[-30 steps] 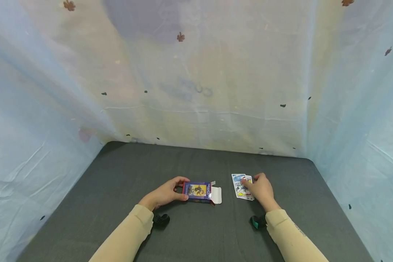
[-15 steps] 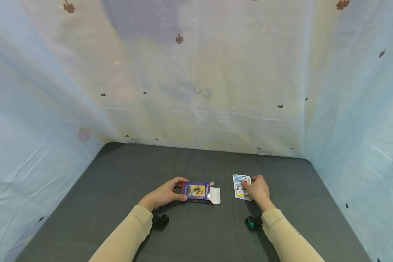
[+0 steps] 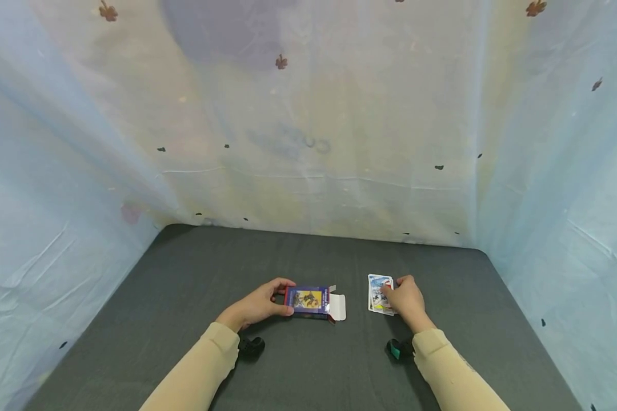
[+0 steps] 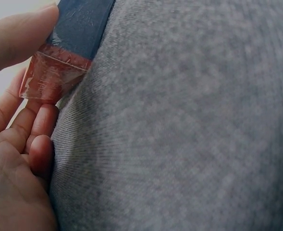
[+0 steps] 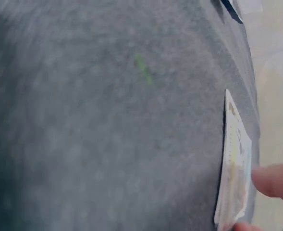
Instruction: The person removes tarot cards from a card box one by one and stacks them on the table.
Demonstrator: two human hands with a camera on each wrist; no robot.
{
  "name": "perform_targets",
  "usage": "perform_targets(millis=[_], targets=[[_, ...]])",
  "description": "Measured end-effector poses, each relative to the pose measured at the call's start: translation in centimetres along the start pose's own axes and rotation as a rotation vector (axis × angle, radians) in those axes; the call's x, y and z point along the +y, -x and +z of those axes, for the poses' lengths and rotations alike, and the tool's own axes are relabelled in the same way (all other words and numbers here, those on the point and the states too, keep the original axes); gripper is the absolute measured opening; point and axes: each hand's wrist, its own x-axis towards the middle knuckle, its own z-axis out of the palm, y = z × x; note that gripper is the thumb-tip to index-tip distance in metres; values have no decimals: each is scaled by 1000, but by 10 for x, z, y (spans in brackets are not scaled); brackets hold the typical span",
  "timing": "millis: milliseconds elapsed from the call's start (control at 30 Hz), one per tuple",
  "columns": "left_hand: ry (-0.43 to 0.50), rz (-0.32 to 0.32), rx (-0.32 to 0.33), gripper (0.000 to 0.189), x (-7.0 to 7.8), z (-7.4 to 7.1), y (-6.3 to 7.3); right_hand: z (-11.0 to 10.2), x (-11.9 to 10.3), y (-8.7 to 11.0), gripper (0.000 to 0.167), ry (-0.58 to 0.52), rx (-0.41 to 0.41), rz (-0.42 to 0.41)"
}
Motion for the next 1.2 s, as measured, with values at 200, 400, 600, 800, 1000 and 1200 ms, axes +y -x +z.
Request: perform_targets(millis=[200,400,600,800,1000,1200], targets=[[-12,4,3,68,2,1,-1,-9,3,9,62,94,-42,-56],[-14,0,5,68,2,-1,-2,-12,6,15,60,103,-55,-83],[-2,-1,-1,68,2,-1,-1,-8,7,16,56,100,-39,-108],[8,-8,-4,69,0,-1,-2,-4,10,14,56,70,-25,-108],[16,-9,-8,69,-3,-1,-3,-6,12,16,78,41,-81,-180],[4,-12,-7,68,-1,0,-2,-11,23,15,101,69,-153,-271]])
